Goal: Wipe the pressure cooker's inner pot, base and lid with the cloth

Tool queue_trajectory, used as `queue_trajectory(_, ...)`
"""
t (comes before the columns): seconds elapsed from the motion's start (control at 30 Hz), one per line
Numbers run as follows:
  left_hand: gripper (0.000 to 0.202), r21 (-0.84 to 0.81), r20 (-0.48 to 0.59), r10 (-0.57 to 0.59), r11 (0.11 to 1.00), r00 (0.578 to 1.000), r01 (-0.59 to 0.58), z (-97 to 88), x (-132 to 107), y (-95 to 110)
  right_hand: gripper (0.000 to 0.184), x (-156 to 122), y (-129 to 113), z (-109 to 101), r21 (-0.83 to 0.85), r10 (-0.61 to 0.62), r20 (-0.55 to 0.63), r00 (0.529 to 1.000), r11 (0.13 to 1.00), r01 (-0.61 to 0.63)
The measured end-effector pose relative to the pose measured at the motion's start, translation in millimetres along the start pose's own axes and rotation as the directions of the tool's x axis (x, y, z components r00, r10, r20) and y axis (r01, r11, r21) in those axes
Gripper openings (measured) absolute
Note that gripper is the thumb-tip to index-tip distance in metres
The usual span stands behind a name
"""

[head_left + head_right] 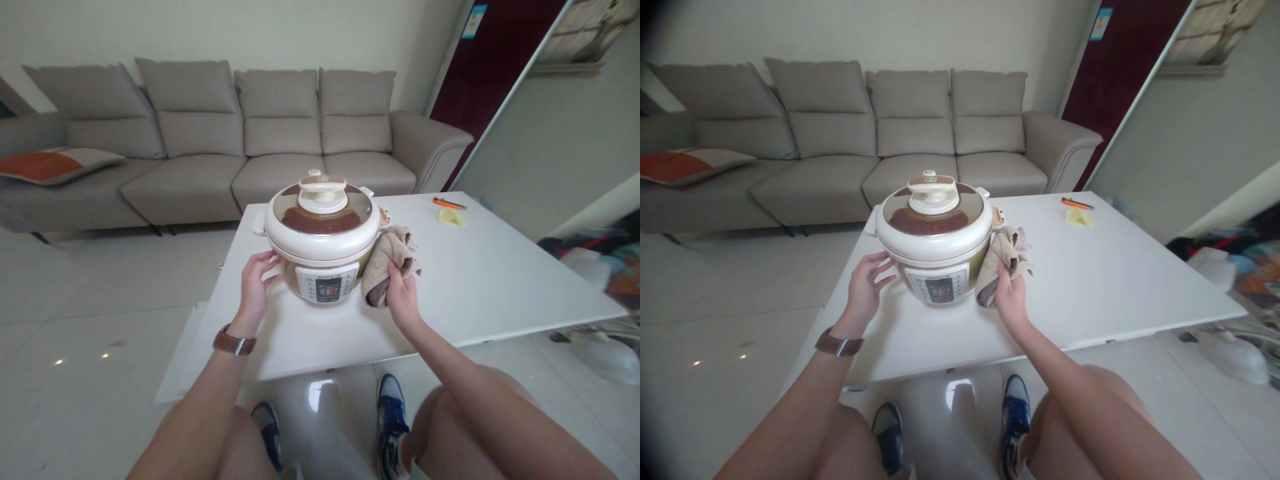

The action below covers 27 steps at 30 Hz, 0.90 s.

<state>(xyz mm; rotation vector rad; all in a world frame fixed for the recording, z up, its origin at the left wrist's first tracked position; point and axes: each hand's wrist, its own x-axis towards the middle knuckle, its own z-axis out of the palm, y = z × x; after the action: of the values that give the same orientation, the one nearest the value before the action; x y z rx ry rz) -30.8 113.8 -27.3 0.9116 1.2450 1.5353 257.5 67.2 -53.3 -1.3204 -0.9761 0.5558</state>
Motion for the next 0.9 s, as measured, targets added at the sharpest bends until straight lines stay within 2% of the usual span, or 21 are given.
queue_trajectory(0.07, 0.027, -0.002, -0.013, 0.0, 1.0, 1.0, 0.0, 1.2, -0.3, -0.2, 0.054, 6.7, 3.2, -0.4, 0.001, 0.03, -0.021, 0.999, 1.0, -0.03)
queue_trajectory(0.13, 0.027, -0.001, -0.019, -0.001, 1.0, 1.0, 0.001, 1.9, -0.4, -0.2, 0.053, -3.9, 3.5, 1.4, -0.035, 0.017, 0.004, 1.0, 0.999, -0.017)
queue_trajectory(0.3, 0.028, -0.006, -0.014, -0.001, 1.0, 1.0, 0.001, 1.1, -0.1, -0.6, 0.037, -49.3, -4.3, 3.7, -0.162, -0.174, 0.15, 0.973, 0.967, 0.198)
queue_trajectory(0.4, 0.027, -0.003, -0.016, -0.002, 1.0, 1.0, 0.002, 1.0, -0.4, -0.7, 0.033, -44.0, -8.9, 1.8, -0.179, -0.194, 0.158, 0.968, 0.959, 0.221)
queue_trajectory(0.53, 0.028, -0.013, -0.019, -0.014, 1.0, 1.0, 0.014, 2.4, -1.3, 0.5, 0.036, -8.3, -2.8, 4.0, -0.116, -0.105, 0.012, 0.994, 0.988, 0.106)
queue_trajectory(0.6, 0.028, -0.019, -0.02, -0.016, 1.0, 1.0, 0.016, 2.8, -1.5, 1.3, 0.037, 9.2, 7.8, 7.8, -0.024, 0.044, -0.08, 0.996, 0.999, -0.046)
queue_trajectory(0.63, 0.028, -0.021, -0.019, -0.016, 1.0, 1.0, 0.016, 2.9, -1.5, 1.6, 0.035, 16.3, 14.1, 9.9, 0.043, 0.177, -0.107, 0.978, 0.984, -0.173)
queue_trajectory(0.7, 0.028, -0.024, -0.013, -0.017, 1.0, 1.0, 0.017, 2.5, -1.2, 1.8, 0.03, 26.2, 25.4, 13.3, 0.153, 0.404, -0.122, 0.907, 0.91, -0.385)
queue_trajectory(0.73, 0.028, -0.025, -0.011, -0.018, 1.0, 1.0, 0.018, 2.1, -1.0, 1.8, 0.028, 28.7, 29.0, 14.4, 0.184, 0.466, -0.119, 0.877, 0.878, -0.442)
queue_trajectory(0.77, 0.028, -0.024, -0.009, -0.019, 1.0, 1.0, 0.019, 1.7, -0.8, 1.6, 0.028, 29.3, 30.6, 14.9, 0.199, 0.48, -0.124, 0.868, 0.869, -0.452)
queue_trajectory(0.83, 0.029, -0.024, -0.005, -0.02, 1.0, 1.0, 0.02, 0.8, -0.3, 1.1, 0.032, 25.1, 27.6, 14.6, 0.188, 0.374, -0.153, 0.915, 0.92, -0.345)
queue_trajectory(0.9, 0.029, -0.025, -0.002, -0.02, 0.999, 1.0, 0.02, -0.1, 0.1, 0.3, 0.04, 15.4, 18.5, 13.0, 0.142, 0.18, -0.173, 0.968, 0.977, -0.157)
